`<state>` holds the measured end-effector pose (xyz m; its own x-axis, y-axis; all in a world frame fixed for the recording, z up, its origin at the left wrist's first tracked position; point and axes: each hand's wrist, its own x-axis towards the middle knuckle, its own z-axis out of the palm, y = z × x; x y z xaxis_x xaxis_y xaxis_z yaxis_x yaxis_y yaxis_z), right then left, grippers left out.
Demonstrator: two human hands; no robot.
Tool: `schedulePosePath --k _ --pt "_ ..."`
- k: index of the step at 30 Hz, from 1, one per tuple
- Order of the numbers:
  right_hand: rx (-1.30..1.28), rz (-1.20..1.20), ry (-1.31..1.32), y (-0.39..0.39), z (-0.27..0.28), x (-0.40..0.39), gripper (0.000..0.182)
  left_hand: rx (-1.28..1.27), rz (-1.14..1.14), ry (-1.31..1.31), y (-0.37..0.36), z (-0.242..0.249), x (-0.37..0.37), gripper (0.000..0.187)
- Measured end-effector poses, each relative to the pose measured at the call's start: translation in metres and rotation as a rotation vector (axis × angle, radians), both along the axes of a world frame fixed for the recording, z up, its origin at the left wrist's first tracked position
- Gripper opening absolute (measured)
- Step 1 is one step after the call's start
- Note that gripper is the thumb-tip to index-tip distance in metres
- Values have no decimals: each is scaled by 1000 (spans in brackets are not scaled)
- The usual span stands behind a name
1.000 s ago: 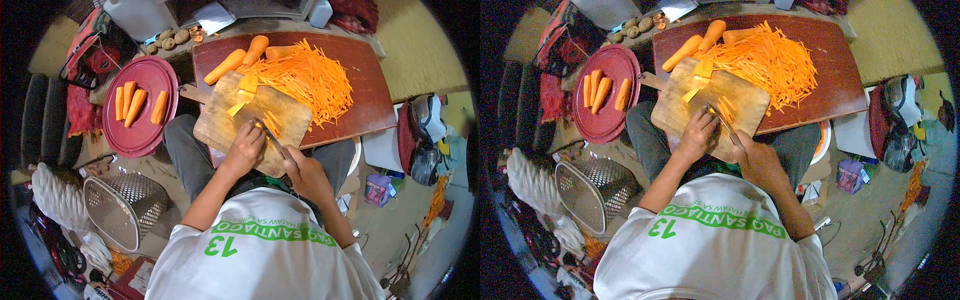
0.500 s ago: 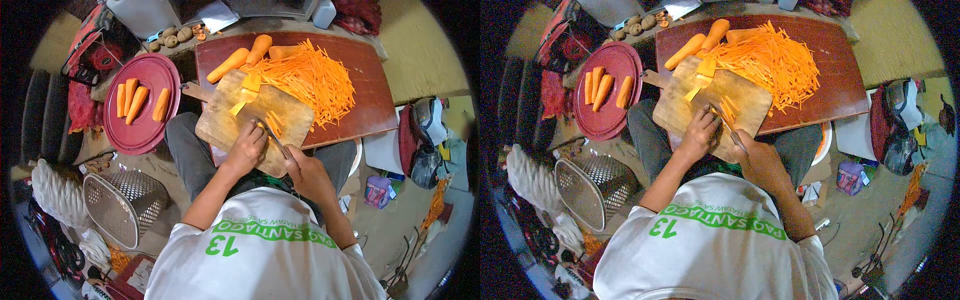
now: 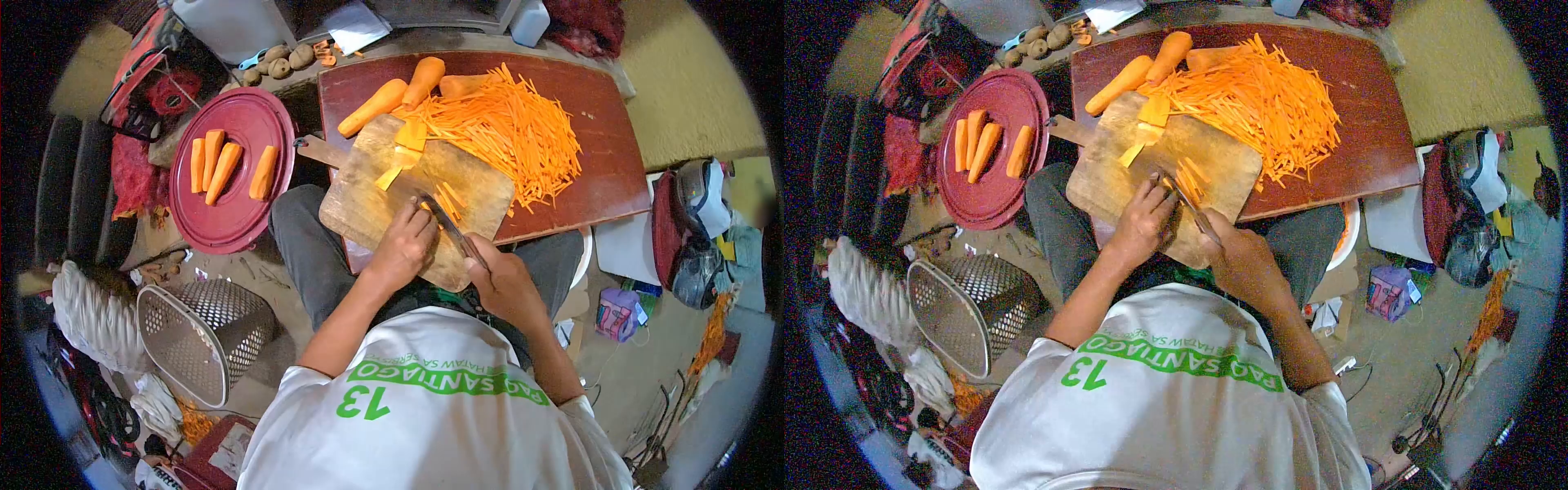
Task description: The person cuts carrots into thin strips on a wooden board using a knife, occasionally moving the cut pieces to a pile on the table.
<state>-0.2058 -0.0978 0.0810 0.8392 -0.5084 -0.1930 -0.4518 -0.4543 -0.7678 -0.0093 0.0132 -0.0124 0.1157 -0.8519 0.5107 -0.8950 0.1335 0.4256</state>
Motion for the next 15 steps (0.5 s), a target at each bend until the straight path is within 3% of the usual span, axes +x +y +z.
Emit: schedulePosePath --k 2,5,11,15 --pt "-79 4 -49 -3 -19 11 33 -34 13 -12 -2 -5 -2 27" --pt "40 4 81 -15 -7 30 32 22 10 7 1 2 -1 26" --pt "42 -67 -85 -8 -4 14 37 24 61 44 6 -5 0 39" --pt "-27 -20 -3 -7 -4 5 39 13 109 6 4 -11 1 47"
